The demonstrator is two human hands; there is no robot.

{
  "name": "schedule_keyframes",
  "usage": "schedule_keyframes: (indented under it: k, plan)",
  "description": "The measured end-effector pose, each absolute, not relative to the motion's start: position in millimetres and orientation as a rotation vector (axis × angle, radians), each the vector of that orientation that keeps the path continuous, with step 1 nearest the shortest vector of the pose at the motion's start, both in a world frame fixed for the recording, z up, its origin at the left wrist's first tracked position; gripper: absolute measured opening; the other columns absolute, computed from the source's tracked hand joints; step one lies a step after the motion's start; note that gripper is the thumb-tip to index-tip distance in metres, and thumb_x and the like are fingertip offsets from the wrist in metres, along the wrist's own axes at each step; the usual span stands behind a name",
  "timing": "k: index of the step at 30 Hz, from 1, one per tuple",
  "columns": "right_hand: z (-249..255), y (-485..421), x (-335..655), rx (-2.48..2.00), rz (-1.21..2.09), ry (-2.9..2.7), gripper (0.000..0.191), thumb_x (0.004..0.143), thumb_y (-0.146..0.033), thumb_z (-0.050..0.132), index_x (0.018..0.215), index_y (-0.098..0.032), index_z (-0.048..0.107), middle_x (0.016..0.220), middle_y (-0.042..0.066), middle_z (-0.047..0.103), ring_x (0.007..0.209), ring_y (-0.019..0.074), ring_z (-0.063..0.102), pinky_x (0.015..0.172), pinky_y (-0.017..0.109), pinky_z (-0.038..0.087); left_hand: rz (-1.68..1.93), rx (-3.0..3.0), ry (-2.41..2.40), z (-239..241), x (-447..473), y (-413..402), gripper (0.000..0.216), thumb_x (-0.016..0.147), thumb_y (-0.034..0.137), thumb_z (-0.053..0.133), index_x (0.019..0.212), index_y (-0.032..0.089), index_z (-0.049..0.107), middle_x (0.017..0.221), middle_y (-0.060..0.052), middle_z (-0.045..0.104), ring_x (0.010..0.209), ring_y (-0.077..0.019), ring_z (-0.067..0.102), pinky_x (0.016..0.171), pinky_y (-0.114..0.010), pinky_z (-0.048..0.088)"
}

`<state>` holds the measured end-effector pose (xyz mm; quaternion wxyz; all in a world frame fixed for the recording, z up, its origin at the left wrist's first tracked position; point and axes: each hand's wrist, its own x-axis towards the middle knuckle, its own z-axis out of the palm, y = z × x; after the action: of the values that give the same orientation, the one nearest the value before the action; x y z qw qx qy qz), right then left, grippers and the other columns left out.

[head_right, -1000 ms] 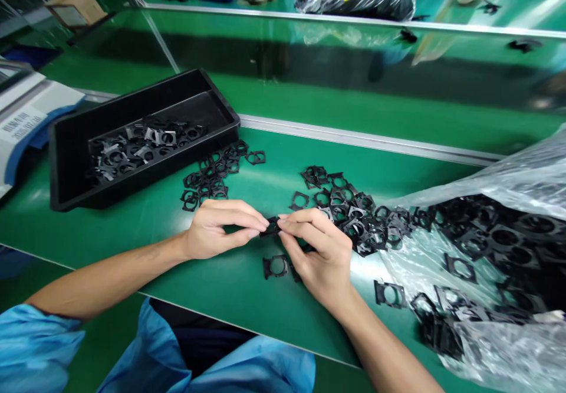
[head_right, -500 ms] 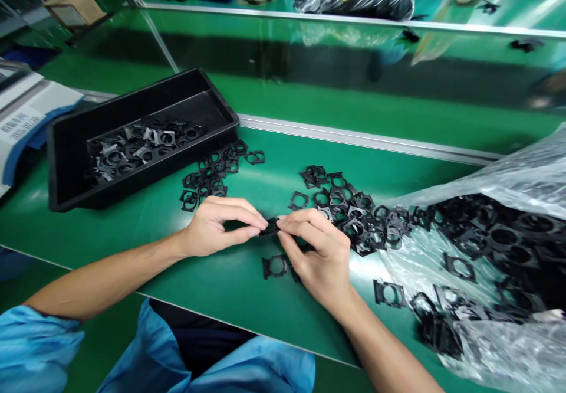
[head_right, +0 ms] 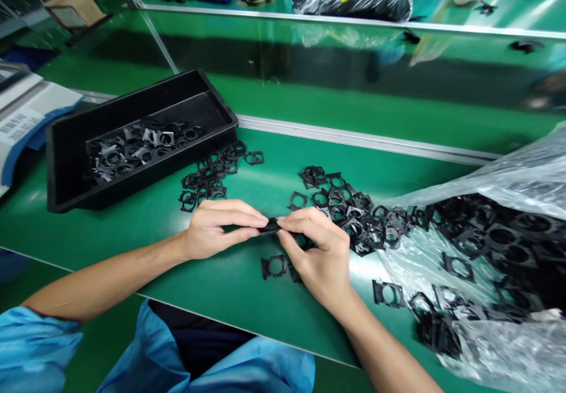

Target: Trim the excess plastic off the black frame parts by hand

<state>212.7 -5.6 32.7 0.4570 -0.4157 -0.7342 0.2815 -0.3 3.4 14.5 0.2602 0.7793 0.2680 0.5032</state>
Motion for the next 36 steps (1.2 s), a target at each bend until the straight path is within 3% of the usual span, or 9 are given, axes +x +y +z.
schedule_keyframes:
  k: [36]
  plan:
    - [29.3, -5.4, 212.6, -0.914, 0.641, -1.866, 0.016, 0.086, -0.008, 0.072, 0.087, -0.023, 0.076, 0.087, 0.005, 0.076, 0.08, 0.02, 0.076, 0.074, 0.032, 0.065, 1.423, 2.195, 0.652, 16.9, -1.7, 2.9, 0.01, 0.088, 0.009, 0.071, 0.095, 0.013, 0.076, 0.092, -0.009, 0.081, 0.086, -0.0139, 0.078, 0.079, -0.02, 0.063]
